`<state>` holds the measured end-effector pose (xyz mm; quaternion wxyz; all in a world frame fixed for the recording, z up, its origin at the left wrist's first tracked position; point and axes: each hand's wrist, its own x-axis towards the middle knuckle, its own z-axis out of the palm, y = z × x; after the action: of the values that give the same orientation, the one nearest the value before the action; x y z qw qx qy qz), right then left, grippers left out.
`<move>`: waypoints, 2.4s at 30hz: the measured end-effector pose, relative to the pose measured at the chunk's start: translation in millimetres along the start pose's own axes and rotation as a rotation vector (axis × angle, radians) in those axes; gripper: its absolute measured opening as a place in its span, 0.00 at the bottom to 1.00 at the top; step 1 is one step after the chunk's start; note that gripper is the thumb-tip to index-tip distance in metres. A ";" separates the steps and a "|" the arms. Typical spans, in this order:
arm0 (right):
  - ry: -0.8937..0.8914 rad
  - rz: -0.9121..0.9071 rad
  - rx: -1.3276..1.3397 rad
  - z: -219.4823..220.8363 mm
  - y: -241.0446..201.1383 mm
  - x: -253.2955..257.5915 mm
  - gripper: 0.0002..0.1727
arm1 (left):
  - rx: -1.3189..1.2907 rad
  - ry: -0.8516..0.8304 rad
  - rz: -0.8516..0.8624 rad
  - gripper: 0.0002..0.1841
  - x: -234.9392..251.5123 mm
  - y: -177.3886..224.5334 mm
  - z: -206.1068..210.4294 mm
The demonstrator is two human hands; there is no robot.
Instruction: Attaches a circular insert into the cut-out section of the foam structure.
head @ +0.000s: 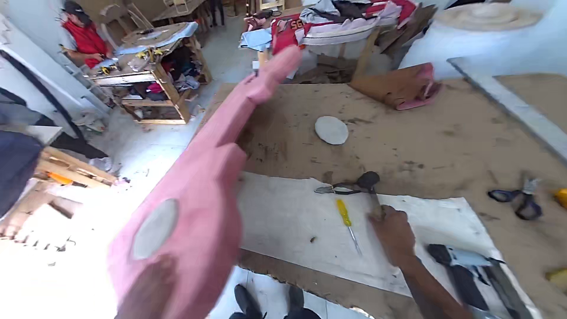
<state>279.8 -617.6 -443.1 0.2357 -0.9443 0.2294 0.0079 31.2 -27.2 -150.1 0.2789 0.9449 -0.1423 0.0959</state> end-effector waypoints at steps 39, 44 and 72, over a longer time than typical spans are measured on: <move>0.249 -0.230 1.550 114.9 -388.6 -282.4 0.13 | 0.325 -0.465 0.242 0.51 106.3 -265.1 202.4; 0.263 -0.250 1.644 84.0 -382.4 -274.6 0.17 | 0.319 -0.460 0.241 0.52 108.0 -260.0 201.8; 0.271 -0.246 1.606 70.1 -381.7 -257.2 0.19 | 0.315 -0.463 0.246 0.51 115.1 -263.8 201.1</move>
<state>223.0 -176.6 -305.2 0.8088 -0.4993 0.0866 -0.2983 245.0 48.7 -418.0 0.0754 0.9489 -0.2988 -0.0683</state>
